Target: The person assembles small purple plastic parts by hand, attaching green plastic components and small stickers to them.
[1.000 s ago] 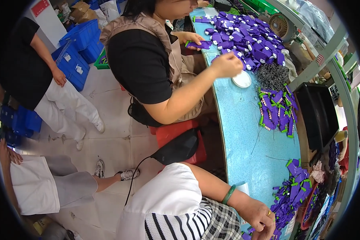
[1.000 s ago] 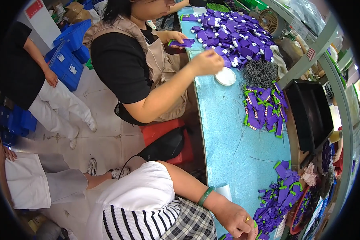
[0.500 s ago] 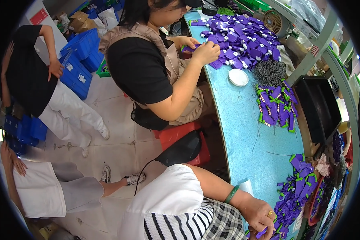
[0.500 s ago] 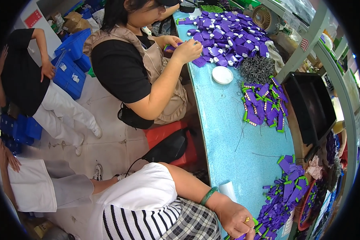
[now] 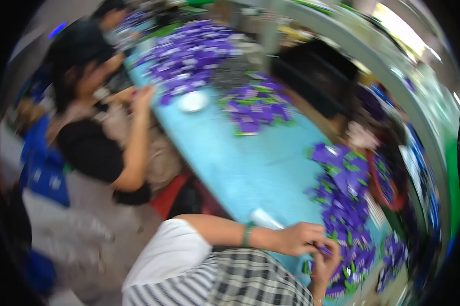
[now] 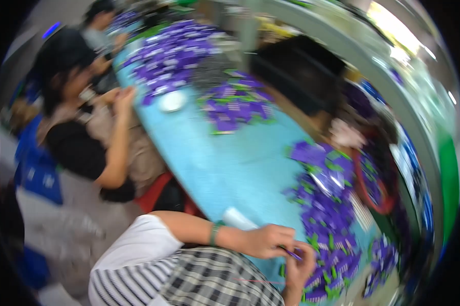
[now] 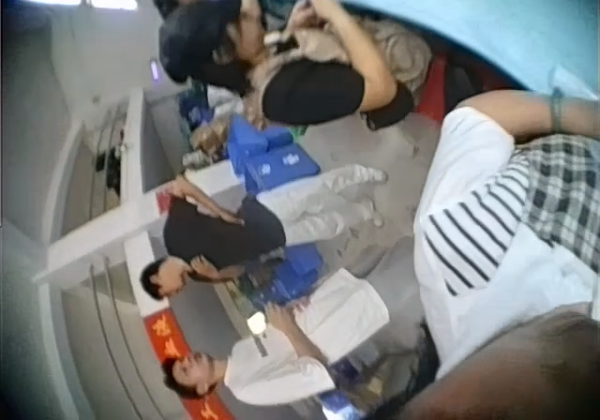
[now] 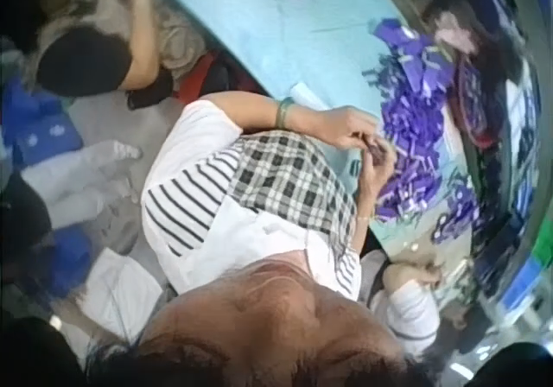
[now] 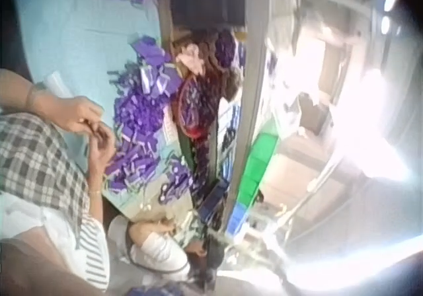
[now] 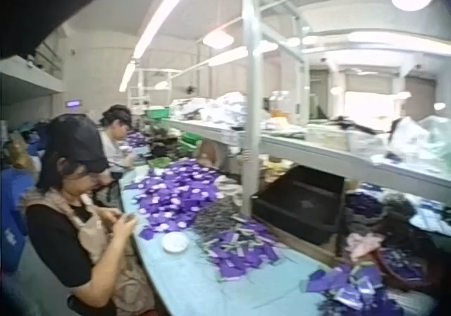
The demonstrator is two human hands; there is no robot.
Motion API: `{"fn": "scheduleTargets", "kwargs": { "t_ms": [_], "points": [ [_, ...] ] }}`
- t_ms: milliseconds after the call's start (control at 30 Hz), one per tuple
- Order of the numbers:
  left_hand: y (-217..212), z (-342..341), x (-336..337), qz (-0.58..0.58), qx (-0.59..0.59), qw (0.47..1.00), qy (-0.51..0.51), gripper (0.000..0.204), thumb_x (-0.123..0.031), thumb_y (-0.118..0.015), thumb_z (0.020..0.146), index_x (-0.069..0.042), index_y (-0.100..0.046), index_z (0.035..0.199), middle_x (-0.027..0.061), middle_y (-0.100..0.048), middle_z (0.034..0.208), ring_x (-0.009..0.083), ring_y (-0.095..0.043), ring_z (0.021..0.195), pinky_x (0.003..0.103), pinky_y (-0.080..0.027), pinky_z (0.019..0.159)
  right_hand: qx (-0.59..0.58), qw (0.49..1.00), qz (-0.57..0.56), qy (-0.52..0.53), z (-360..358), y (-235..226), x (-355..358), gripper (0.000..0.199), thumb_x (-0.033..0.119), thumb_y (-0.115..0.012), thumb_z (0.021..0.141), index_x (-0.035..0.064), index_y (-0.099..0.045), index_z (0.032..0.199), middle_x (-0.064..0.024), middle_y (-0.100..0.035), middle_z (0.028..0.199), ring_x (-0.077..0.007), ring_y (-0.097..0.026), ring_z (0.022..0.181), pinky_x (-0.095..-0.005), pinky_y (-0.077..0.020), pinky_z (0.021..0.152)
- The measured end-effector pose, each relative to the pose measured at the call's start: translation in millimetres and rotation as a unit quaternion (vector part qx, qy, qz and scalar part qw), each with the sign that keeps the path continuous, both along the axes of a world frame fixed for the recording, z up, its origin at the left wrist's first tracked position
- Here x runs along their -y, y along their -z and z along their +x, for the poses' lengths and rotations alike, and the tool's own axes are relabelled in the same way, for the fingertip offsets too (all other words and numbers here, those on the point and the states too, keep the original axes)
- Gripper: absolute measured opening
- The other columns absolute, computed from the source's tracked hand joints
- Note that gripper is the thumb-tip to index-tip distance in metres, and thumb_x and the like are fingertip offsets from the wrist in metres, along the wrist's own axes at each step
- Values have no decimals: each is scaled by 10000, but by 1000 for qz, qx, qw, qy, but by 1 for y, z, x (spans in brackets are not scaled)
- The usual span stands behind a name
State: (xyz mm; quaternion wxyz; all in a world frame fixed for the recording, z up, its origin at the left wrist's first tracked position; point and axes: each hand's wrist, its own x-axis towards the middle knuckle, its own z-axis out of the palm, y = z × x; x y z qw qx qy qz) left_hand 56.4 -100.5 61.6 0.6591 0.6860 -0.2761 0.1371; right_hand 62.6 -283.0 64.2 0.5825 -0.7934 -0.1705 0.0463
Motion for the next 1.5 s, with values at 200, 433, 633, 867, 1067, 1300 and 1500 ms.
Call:
{"fn": "scheduleTargets", "kwargs": {
  "t_ms": [200, 433, 633, 867, 1067, 1300, 1500],
  "points": [
    [5, 60, -23, 250, -20, 966, -64, 190, -173, -674, 759, -40, -560, 834, 120, -552, 808, 311, -571, 720, 397, -465, 607, -219, 874, 408, 150, 0, 2, 16, 153, 1, -475, 881, 51, -503, 1023, -80, -593, 894, -178, -607, 773, -328, -560, 623],
    [20, 111, -44, 484, -73, 858, -158, 194, -198, -656, 771, -55, -574, 872, 114, -561, 846, 324, -596, 756, 411, -488, 628, -168, 911, 369, 68, -15, 9, 34, 300, -26, -533, 833, 24, -525, 1129, -50, -594, 941, -143, -586, 829, -320, -523, 716],
    [13, 122, -37, 448, 26, 872, -195, 112, -94, -622, 753, -50, -582, 848, 104, -547, 935, 298, -587, 833, 400, -496, 652, -176, 926, 331, 32, -17, 11, 24, 359, 9, -578, 831, 17, -514, 1184, -39, -598, 966, -134, -577, 844, -311, -513, 712],
    [11, 131, -38, 389, 186, 888, -156, 142, -7, -622, 717, -35, -574, 847, 107, -539, 987, 312, -562, 885, 385, -479, 715, -159, 938, 308, -20, -15, 10, 29, 424, -55, -571, 803, 5, -528, 1220, -80, -463, 1171, -155, -540, 985, -296, -552, 732],
    [-17, 40, -18, -14, -408, 849, 335, 153, -57, -591, 867, -48, -461, 946, 50, -613, 884, 144, -607, 815, 265, -496, 700, -99, 954, 258, -116, -1, -14, 24, 333, -55, -590, 793, -14, -593, 1124, -121, -466, 1215, -161, -560, 976, -261, -547, 709],
    [14, -3, -10, -190, -374, 891, 176, 326, 15, -578, 845, -11, -497, 1160, 83, -592, 989, 156, -587, 897, 281, -484, 765, -368, 815, 442, -72, -5, 14, -5, 271, 24, -599, 843, 25, -593, 1114, -24, -607, 954, -97, -569, 847, -237, -492, 670],
    [20, -1, -5, -209, -277, 935, 77, 205, 41, -600, 830, 15, -556, 1029, 76, -565, 1010, 150, -556, 979, 276, -467, 835, -353, 852, 387, 11, -8, 7, -7, 366, 11, -594, 844, 38, -555, 1207, -8, -585, 965, -78, -547, 856, -223, -476, 651]
  ]
}}
